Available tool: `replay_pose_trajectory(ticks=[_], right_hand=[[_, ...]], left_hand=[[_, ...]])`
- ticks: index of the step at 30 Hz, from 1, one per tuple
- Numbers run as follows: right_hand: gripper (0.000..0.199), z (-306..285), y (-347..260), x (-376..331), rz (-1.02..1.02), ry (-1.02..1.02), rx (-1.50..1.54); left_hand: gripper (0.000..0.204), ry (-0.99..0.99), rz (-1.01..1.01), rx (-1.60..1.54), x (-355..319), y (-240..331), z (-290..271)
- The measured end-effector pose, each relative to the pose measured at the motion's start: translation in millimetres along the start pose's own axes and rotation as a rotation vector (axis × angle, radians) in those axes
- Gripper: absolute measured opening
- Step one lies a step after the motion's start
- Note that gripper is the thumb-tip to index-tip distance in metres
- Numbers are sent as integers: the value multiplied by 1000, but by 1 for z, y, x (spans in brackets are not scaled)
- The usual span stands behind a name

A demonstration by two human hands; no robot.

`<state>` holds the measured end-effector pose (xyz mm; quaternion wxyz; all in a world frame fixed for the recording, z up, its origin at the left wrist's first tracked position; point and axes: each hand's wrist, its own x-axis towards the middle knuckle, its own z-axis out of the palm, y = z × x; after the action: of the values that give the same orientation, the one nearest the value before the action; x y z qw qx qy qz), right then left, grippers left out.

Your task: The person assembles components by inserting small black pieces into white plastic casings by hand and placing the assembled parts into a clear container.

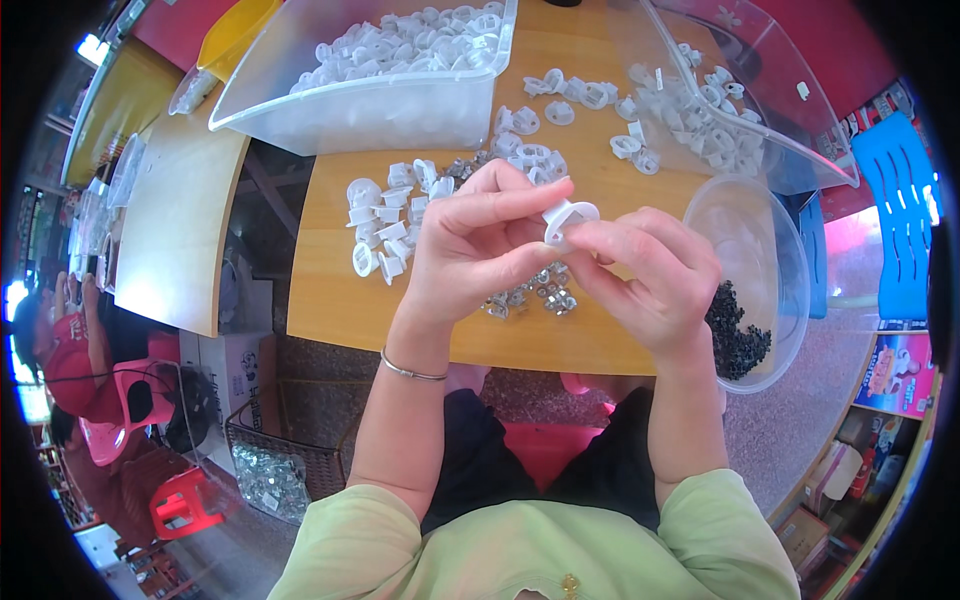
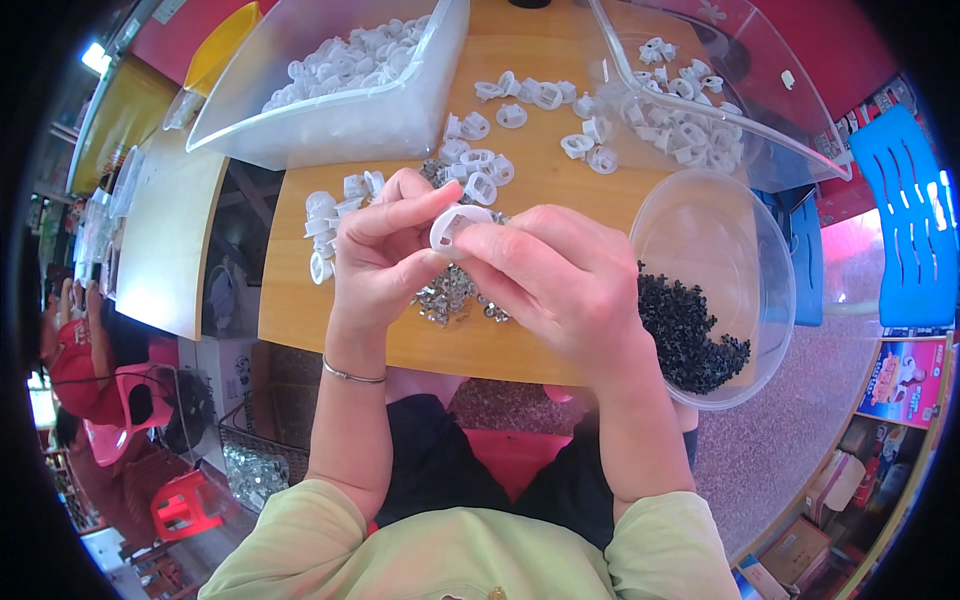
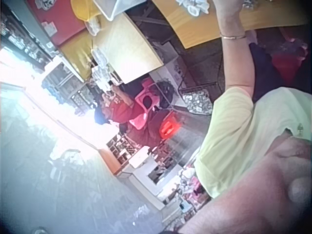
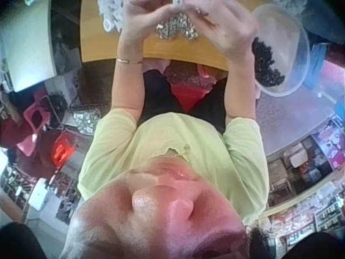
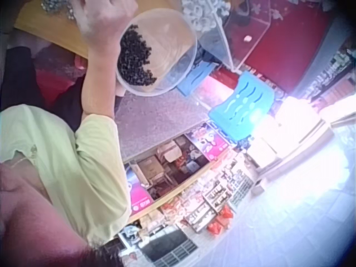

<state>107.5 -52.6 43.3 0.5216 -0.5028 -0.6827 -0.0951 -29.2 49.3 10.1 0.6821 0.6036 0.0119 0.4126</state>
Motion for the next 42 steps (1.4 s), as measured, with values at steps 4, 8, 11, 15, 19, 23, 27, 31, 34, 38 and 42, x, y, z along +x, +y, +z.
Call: replay_pose_trajectory(ticks=[4, 8, 11, 15, 19, 23, 27, 31, 34, 38, 42], right_hand=[[23, -1, 1, 1, 1, -11, -10], [24, -3, 0, 2, 41, -46, 18], [25, -4, 0, 2, 46, -55, 30], [25, -5, -1, 3, 52, -66, 21], [25, -7, 1, 1, 136, -83, 93], [26, -11, -3, 1, 343, -21, 224], [28, -6, -3, 1, 565, 19, 303], [28, -1, -4, -1, 727, -29, 442], [24, -1, -5, 0, 775, -75, 468], [17, 5, -4, -4, 823, -57, 564], [14, 7, -5, -3, 851, -26, 626]], left_hand=[[44, -8, 11, 22, -1, -1, -1], [44, -29, 14, 47, 0, -1, -1], [44, -39, 15, 63, 0, 0, -1], [42, -36, 9, 43, -1, 0, 0], [40, 3, -3, -8, -1, -3, 1], [39, 30, 70, -99, 2, -1, 1], [38, 4, 46, -98, 2, -4, 1], [39, 19, 45, -83, 1, -10, 0], [40, 26, 50, -49, 1, -11, 0], [40, 15, 54, 27, 1, -11, 1], [40, 16, 92, 69, 1, -12, 1]])
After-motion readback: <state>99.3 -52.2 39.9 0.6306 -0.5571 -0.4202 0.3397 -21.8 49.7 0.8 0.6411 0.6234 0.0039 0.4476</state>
